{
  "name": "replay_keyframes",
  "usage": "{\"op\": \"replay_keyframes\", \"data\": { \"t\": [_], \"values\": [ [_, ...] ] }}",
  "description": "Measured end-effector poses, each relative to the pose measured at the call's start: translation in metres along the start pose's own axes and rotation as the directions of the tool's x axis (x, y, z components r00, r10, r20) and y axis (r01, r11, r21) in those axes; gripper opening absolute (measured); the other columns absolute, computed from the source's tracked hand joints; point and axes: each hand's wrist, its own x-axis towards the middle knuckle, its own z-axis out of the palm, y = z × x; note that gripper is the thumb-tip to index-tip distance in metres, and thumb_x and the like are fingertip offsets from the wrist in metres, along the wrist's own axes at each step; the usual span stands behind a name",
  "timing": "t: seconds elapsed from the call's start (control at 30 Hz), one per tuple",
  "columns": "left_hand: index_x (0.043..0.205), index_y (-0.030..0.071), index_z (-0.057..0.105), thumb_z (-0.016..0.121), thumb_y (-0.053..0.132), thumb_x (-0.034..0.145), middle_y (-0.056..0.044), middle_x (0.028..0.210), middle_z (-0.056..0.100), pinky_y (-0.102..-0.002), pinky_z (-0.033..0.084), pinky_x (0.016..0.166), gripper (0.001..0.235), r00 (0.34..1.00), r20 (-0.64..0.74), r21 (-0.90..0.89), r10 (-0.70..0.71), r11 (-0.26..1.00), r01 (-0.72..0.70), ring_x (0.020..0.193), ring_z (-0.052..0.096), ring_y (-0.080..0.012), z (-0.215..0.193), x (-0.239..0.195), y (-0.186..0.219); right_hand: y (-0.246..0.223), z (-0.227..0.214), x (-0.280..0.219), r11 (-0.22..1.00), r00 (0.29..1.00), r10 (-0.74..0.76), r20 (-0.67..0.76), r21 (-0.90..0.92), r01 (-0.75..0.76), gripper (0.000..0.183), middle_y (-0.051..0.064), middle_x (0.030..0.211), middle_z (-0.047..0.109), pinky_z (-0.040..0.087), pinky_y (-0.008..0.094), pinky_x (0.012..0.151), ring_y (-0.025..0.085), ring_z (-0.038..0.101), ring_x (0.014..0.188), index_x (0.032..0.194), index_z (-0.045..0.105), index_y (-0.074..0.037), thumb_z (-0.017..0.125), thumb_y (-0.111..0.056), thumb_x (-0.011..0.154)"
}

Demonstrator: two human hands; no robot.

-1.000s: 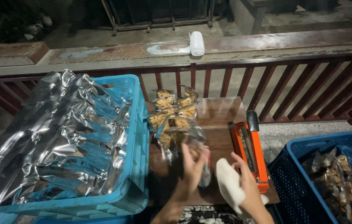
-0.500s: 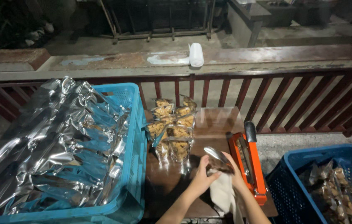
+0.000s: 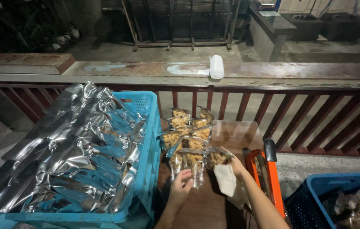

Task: The person sits at a table and repeatedly wipes the exterior of clear plastic snack bags filled with chips using a white cloth. They handle the bags one by one, cleaning them before placing them into a blue basket.

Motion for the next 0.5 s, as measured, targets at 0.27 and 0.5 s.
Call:
{"op": "replay_keyframes", "data": {
  "t": [0.27, 0.5],
  "values": [
    [0.13, 0.01, 0.06, 0.068, 0.011, 0.092, -0.01, 0.122, 0.073, -0.032, 0.056, 0.083, 0.039, 0.998, 0.027, 0.0, 0.058, 0.998, -0.058, 0.101, 0.069, -0.0198, 0.025, 0.02, -0.051, 0.003, 0.017, -0.038, 0.874, 0.895, 0.167, -0.413, -0.358, -0.328, 0.067, 0.018, 0.118, 0.072, 0.055, 0.036, 0.091, 0.026, 0.069, 0.107, 0.137, 0.057, -0.007, 0.086, -0.023, 0.079],
    [0.143, 0.009, 0.052, 0.076, 0.017, 0.093, -0.011, 0.133, 0.064, -0.033, 0.053, 0.096, 0.056, 0.97, 0.205, -0.02, 0.128, 0.992, -0.127, 0.12, 0.062, -0.0177, 0.046, -0.001, -0.028, -0.02, 0.05, -0.103, 0.827, 0.934, 0.35, -0.071, 0.493, -0.272, 0.02, 0.009, 0.09, 0.075, 0.055, 0.03, 0.066, 0.016, 0.068, 0.078, 0.103, 0.074, 0.002, 0.071, -0.015, 0.093]
  ]
}}
